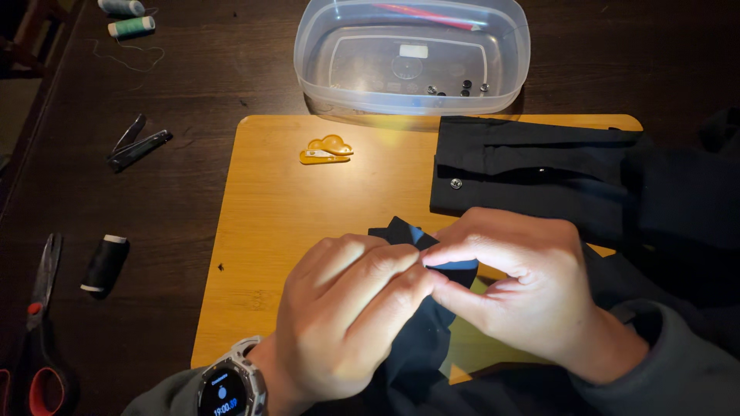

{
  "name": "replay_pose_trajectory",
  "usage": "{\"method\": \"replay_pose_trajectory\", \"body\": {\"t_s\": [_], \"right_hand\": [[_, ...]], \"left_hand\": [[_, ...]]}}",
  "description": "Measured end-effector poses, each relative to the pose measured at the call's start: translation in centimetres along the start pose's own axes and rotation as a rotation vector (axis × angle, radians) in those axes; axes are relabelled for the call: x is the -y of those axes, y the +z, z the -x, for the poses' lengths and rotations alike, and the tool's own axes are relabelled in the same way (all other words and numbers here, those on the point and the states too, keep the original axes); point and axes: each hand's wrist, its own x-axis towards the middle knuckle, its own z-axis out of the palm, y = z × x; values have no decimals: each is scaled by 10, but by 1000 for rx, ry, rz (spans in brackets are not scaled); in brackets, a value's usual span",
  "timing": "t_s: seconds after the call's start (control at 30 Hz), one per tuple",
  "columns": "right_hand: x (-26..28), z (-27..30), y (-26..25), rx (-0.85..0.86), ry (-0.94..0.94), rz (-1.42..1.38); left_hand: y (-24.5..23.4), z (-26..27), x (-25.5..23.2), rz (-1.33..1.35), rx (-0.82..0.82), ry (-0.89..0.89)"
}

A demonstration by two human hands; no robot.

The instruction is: The person sews a button onto a dark blue fabric cuff using a needle and thread. They repeatedly pass the needle through the buttonholes and fabric, pull the thread taut, and adjust the fabric as needed. The person finishes by tying off the thread and trimming the excess with scissors.

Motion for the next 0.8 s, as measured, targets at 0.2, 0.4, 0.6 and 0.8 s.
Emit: {"method": "replay_pose_trajectory", "body": {"t_s": [0.2, 0.4, 0.6, 0.8], "right_hand": [[-1, 4, -6, -28, 12, -5], [-6, 2, -2, -46, 46, 48], [-14, 0, -2, -44, 66, -39], [-16, -2, 0, -77, 71, -3]], "left_hand": [[12, 4, 2, 19, -7, -55], [7, -7, -4, 42, -35, 2], [5, -13, -28, 413, -211, -233], [5, 18, -24, 1378, -155, -662]]}}
